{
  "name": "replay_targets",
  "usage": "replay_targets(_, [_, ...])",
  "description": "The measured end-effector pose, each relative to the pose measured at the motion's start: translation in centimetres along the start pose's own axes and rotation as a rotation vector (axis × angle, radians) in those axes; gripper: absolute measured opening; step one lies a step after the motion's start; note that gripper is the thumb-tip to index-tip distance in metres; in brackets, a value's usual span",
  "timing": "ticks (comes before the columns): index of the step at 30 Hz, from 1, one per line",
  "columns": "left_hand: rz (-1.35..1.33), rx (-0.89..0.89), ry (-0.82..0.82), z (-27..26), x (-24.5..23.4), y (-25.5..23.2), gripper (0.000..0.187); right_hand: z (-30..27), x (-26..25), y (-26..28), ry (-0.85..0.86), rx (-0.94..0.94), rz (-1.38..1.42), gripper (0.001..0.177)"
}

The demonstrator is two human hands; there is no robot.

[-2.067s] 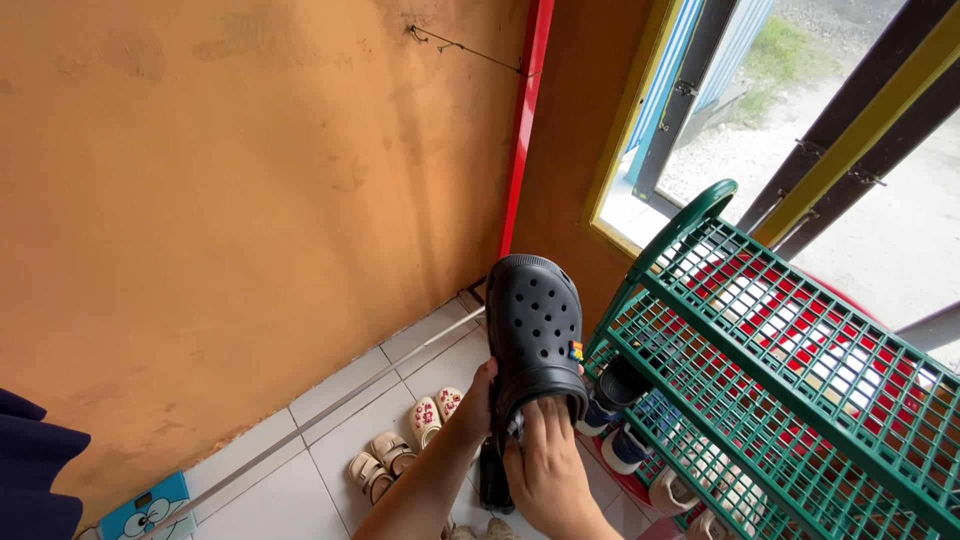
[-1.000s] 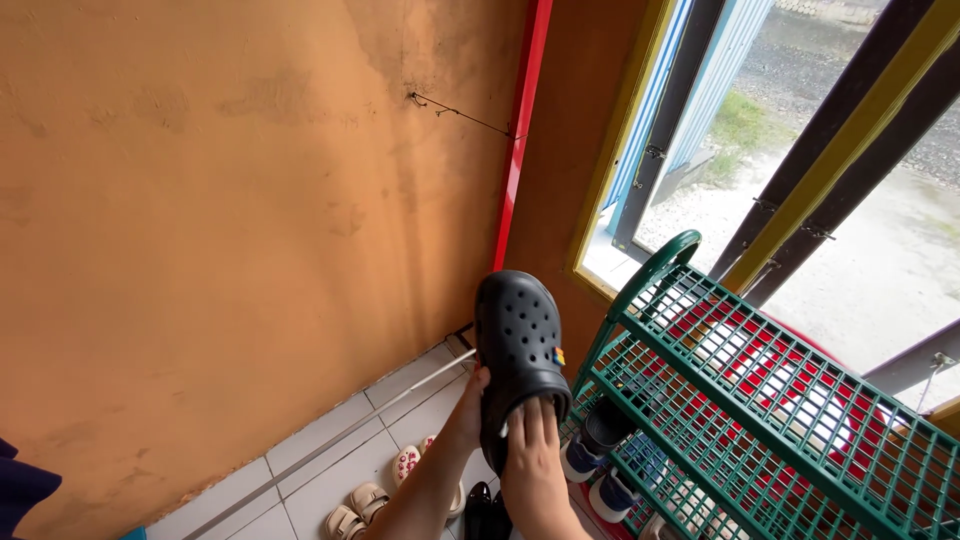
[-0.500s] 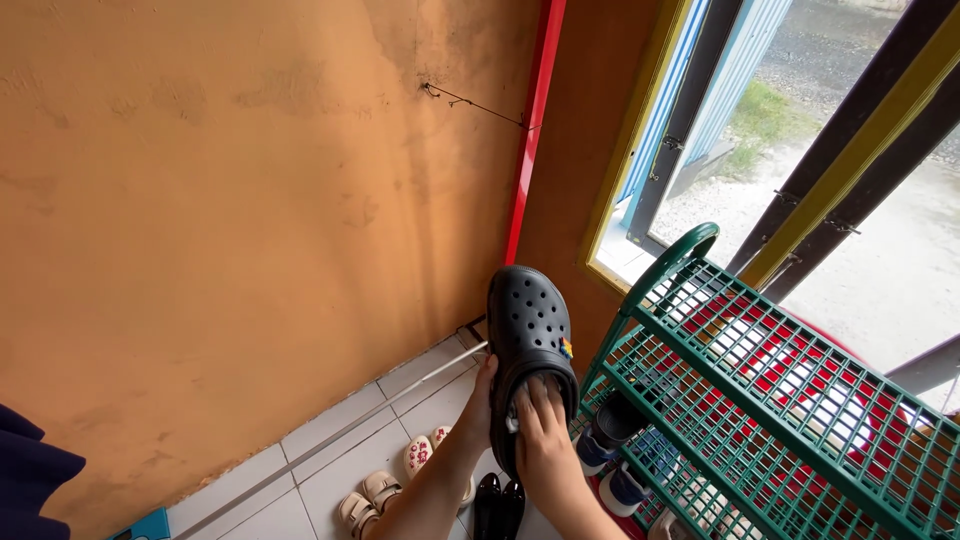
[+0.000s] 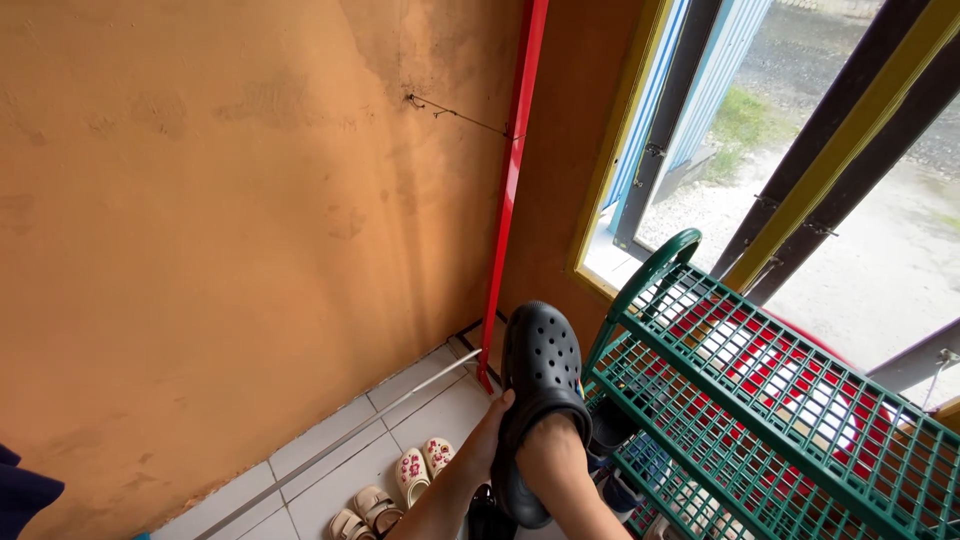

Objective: Cleaning a pair of black clogs with a cloth.

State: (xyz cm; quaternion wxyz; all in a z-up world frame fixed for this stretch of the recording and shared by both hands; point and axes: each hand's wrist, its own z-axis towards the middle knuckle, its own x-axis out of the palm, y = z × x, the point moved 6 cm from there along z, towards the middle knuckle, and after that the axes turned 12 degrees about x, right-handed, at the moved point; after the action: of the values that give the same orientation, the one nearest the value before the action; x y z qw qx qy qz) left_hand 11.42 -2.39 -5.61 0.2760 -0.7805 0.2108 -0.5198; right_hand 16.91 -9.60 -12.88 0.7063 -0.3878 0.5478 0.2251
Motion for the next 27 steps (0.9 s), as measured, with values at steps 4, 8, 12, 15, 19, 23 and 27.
replay_targets(4, [0.049,0.225,0.196,0.2,0.0,-0.1,0.067,-1.1,1.4,-0.4,-0.177,0.162,0.149,0.014])
replay_targets(8, [0.005,0.327,0.205,1.5,-1.8,1.2,0.059,-3.3,-1.4,-0.8,-0.34,0.227,0.338,0.037])
replay_targets(12, [-0.062,0.378,0.18,1.4,-1.4,0.5,0.056,-3.7,-6.5,-0.5,-0.371,0.24,0.413,0.041])
replay_targets(15, [-0.411,0.043,0.066,0.8,-0.6,0.6,0.07,-4.2,-9.4,0.1,-0.399,0.251,0.492,0.046])
replay_targets(19, [-0.309,0.218,0.058,2.8,-3.2,-0.4,0.063,-4.3,-9.0,1.4,-0.27,0.18,0.492,0.061])
replay_targets(23, [-0.268,0.357,0.057,1.6,-2.3,-2.6,0.057,-4.6,-10.0,1.3,-0.074,0.121,0.559,0.064])
replay_targets(27, [-0.274,0.356,-0.019,0.1,-1.4,-3.7,0.06,-5.1,-9.6,0.9,-0.002,0.08,0.556,0.074])
